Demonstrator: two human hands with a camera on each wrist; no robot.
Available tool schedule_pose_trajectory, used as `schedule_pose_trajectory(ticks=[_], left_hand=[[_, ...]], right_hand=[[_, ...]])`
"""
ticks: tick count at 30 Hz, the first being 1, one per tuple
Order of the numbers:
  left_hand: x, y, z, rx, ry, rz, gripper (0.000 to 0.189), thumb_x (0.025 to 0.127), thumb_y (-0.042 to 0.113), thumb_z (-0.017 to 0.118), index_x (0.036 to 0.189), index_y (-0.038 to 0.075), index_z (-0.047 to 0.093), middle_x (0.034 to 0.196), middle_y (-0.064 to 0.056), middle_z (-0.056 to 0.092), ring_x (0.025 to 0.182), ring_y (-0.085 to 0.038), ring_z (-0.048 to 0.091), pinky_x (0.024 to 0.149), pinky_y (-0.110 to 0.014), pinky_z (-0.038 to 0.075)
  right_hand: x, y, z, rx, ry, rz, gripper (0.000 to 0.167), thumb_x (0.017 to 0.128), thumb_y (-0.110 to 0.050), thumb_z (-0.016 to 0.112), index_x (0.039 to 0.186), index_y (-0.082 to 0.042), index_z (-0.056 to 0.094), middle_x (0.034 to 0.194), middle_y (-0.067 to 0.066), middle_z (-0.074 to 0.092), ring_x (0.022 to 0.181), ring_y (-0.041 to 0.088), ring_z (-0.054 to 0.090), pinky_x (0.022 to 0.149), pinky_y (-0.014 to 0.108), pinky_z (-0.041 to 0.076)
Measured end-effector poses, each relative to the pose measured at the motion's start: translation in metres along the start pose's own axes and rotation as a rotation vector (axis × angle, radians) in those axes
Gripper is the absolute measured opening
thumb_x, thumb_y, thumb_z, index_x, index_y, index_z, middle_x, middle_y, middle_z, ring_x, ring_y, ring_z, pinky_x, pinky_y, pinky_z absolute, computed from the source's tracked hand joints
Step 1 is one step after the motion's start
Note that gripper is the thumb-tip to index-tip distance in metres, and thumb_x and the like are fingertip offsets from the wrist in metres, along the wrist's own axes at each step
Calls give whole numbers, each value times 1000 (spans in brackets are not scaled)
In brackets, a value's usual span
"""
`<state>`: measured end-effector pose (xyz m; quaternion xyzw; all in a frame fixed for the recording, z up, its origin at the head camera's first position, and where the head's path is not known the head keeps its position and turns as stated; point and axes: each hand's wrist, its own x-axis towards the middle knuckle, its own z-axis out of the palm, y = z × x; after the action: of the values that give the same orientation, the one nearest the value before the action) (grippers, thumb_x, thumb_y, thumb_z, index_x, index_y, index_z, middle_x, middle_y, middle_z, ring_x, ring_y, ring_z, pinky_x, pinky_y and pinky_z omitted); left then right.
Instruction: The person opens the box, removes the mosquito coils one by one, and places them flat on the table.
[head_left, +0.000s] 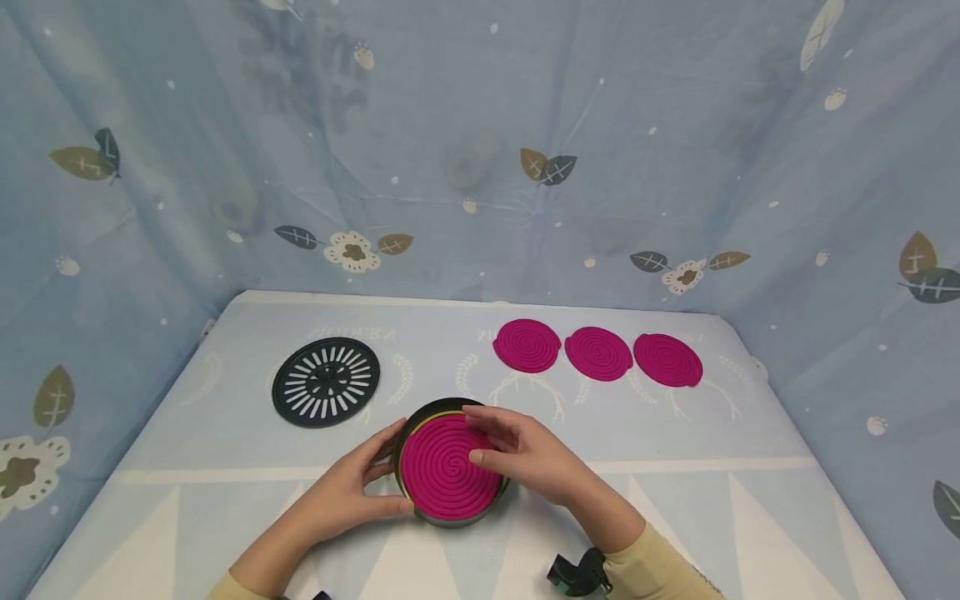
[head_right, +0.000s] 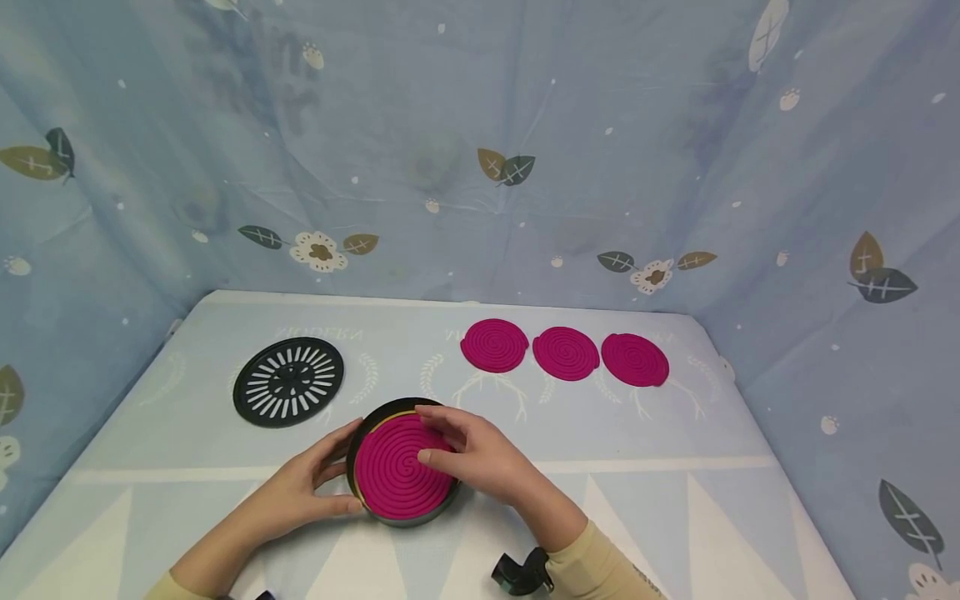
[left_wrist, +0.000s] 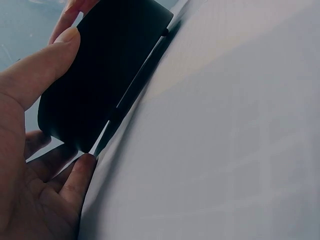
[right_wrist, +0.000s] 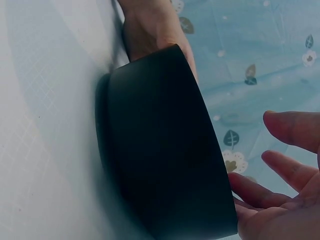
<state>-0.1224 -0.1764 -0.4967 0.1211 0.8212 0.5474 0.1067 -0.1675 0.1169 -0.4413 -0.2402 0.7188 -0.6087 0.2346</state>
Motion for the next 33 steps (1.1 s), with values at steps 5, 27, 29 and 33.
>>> schedule_pose_trajectory(ticks=[5, 27, 29, 33], left_hand=[[0, -1, 0, -1, -3, 3, 110, 66, 42, 92, 156, 25, 31, 151, 0, 42, 136, -17, 43, 107, -22, 44], [1, 2, 0, -1, 5, -1, 112, 63, 42, 93, 155, 23, 32, 151, 0, 42, 136, -17, 43, 107, -22, 45], [1, 1, 0, 0, 3, 4, 112, 64, 42, 93, 155, 23, 31, 151, 0, 42, 136, -17, 43, 107, -22, 45], [1, 0, 0, -6, -1, 10, 111, 65, 42, 92, 156, 24, 31, 151, 0, 42, 136, -17, 43, 107, -22, 45]], right_hand=[[0, 0, 0, -7, 1, 10, 59, 92, -15, 71, 145, -3, 47, 146, 9, 50, 136, 21, 43, 117, 35, 35], [-1, -2, -2, -14, 17, -22, 57, 93, -16, 70, 145, -6, 48, 144, 10, 51, 133, 24, 47, 114, 39, 40], [-1, -2, -2, 0, 19, -23, 57, 93, -15, 70, 145, -7, 48, 144, 10, 51, 133, 24, 47, 113, 37, 42], [-2, -2, -3, 7, 21, -15, 59, 94, -15, 69, 147, -9, 46, 144, 9, 51, 133, 24, 47, 108, 33, 47]])
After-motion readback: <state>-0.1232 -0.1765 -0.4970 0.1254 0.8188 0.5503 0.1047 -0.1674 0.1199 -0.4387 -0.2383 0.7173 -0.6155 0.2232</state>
